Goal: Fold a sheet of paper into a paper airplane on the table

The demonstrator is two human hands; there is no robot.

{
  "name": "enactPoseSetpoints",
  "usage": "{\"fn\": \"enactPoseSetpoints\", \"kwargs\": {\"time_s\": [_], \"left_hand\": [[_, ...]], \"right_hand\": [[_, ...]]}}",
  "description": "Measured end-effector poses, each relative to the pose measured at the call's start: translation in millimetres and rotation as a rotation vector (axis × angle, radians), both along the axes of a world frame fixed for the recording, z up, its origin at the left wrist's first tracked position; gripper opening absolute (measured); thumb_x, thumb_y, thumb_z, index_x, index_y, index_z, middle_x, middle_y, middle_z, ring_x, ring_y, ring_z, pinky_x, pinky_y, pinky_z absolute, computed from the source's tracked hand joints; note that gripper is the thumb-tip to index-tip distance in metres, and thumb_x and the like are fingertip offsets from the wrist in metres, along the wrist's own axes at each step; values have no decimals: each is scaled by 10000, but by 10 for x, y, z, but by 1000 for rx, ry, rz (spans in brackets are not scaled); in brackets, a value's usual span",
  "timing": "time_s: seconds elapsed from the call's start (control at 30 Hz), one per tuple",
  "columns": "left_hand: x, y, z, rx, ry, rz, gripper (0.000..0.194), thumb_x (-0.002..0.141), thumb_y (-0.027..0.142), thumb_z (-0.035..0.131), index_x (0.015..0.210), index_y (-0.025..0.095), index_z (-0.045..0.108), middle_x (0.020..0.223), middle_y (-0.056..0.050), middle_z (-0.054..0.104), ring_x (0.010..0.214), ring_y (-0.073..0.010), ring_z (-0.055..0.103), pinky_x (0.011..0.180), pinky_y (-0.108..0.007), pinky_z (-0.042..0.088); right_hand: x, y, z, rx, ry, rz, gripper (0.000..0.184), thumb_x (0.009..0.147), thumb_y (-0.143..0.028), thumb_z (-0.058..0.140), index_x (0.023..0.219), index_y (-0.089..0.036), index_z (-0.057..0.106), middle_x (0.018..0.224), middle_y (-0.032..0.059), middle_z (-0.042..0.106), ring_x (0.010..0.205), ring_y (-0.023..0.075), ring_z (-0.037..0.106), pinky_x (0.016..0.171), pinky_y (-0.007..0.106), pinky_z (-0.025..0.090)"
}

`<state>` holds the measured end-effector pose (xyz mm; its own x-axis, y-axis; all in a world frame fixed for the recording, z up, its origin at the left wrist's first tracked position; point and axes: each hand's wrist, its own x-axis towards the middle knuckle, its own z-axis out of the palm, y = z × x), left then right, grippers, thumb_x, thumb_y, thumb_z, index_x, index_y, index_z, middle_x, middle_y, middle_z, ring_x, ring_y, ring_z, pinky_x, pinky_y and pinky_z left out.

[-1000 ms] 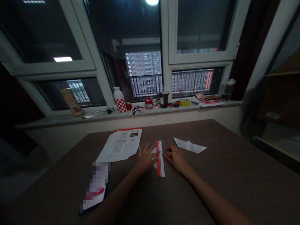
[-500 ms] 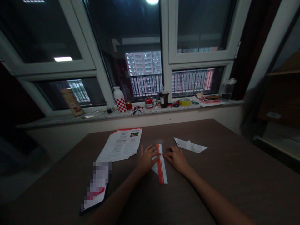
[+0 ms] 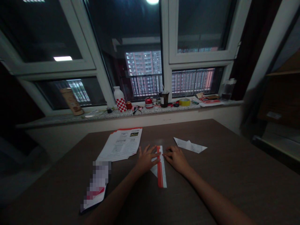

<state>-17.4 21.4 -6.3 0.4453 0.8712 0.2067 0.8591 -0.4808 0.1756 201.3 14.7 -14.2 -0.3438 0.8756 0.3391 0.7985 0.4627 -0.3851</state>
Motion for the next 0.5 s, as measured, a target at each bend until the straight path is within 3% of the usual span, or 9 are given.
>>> {"fn": "enactPoseSetpoints", "kwargs": {"time_s": [0.37,0.5], "left_hand": [[-12,-29,59,-33,-7,-31,350,865,557,551,1201,470,597,1469,46,431,1412,-350,221,1039,-754,-35],[11,-47,74,-5,-50,-24,240,876,511,563,1086,451,665,1431,70,474,1401,-333,250,1035,-757,-61]], "right_hand": [[-29,10,22,-11,-25,-47,283,934,-407,492,1102,-336,708,1182,63,582,1127,247,521,980,407,400],[-23,12,-1,-9,-18,-20,289,928,-413,492,1090,-327,716,1187,68,580,1126,254,517,982,423,395]]}}
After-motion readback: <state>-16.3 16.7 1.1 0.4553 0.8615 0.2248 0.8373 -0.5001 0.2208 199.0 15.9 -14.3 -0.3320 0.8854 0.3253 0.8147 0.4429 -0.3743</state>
